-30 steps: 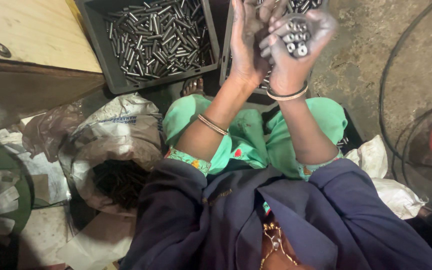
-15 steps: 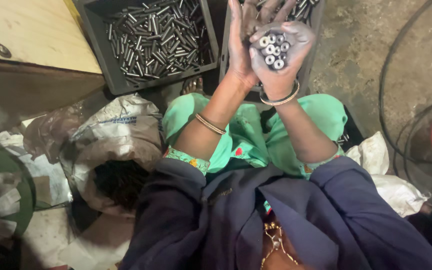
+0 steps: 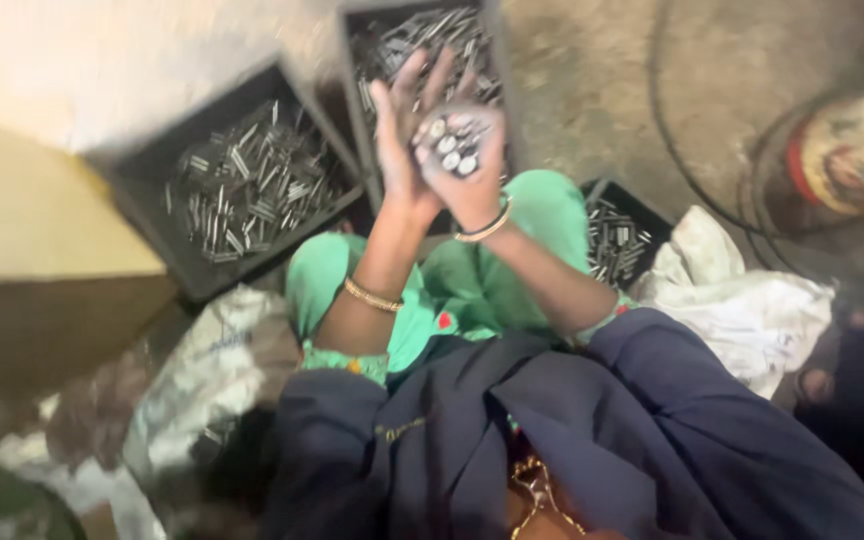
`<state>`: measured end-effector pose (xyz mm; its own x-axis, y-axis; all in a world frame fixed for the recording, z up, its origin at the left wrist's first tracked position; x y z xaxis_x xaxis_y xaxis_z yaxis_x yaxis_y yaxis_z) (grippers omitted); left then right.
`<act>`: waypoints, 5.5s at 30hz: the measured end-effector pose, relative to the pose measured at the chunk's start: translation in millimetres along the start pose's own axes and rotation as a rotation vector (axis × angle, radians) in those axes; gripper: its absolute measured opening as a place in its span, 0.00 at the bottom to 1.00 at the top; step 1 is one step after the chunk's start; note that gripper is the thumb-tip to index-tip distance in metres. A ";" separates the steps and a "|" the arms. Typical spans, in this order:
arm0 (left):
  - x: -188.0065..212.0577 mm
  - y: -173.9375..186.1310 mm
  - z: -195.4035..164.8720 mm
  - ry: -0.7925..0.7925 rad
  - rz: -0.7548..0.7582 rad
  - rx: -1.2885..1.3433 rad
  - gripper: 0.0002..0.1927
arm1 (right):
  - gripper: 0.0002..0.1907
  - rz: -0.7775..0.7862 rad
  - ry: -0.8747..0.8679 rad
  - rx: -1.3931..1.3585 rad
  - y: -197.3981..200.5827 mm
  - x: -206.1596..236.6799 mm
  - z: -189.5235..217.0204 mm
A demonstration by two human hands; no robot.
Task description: The person sits on the floor and sorts small cylindrical metal parts by hand, moving them between two black trays. The person repeatedly scoops parts from one tray and transfers them to the other, occasionally pausing to hold a handful of parts.
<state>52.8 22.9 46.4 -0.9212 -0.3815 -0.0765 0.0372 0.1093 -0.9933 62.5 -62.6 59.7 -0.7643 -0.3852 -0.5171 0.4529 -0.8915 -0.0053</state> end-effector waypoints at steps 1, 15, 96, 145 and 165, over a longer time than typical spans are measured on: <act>2.4 -4.1 8.0 0.018 0.013 -0.003 0.36 | 0.30 -0.046 0.002 0.059 7.9 3.2 2.7; 65.5 -69.0 49.7 0.013 0.005 -0.086 0.31 | 0.28 -0.119 -0.050 -0.223 48.0 43.8 63.0; 64.9 143.3 -39.2 -0.050 -0.478 -0.423 0.17 | 0.18 0.319 0.841 0.616 176.5 -58.0 256.5; 79.8 103.0 -74.2 -0.209 -0.488 -0.438 0.20 | 0.14 0.268 1.048 0.619 151.4 -54.8 248.3; 85.2 97.4 -75.8 -0.198 -0.501 -0.483 0.22 | 0.07 -0.328 -0.721 -0.984 153.1 -27.5 -34.9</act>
<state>-51.4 70.6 -50.3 -0.6935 -0.6463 0.3184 -0.5888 0.2537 -0.7675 168.9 -180.1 43.2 -0.8410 -0.4982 0.2109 0.1069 -0.5353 -0.8379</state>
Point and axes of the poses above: each hand's wrist, its own x-axis away from the middle knuckle, its own y-axis out of the back of the hand, z = x × y, the point moved 6 cm from there along -x, towards the middle knuckle, and after that the axes turned 10 degrees about x, right-handed, at the moved point
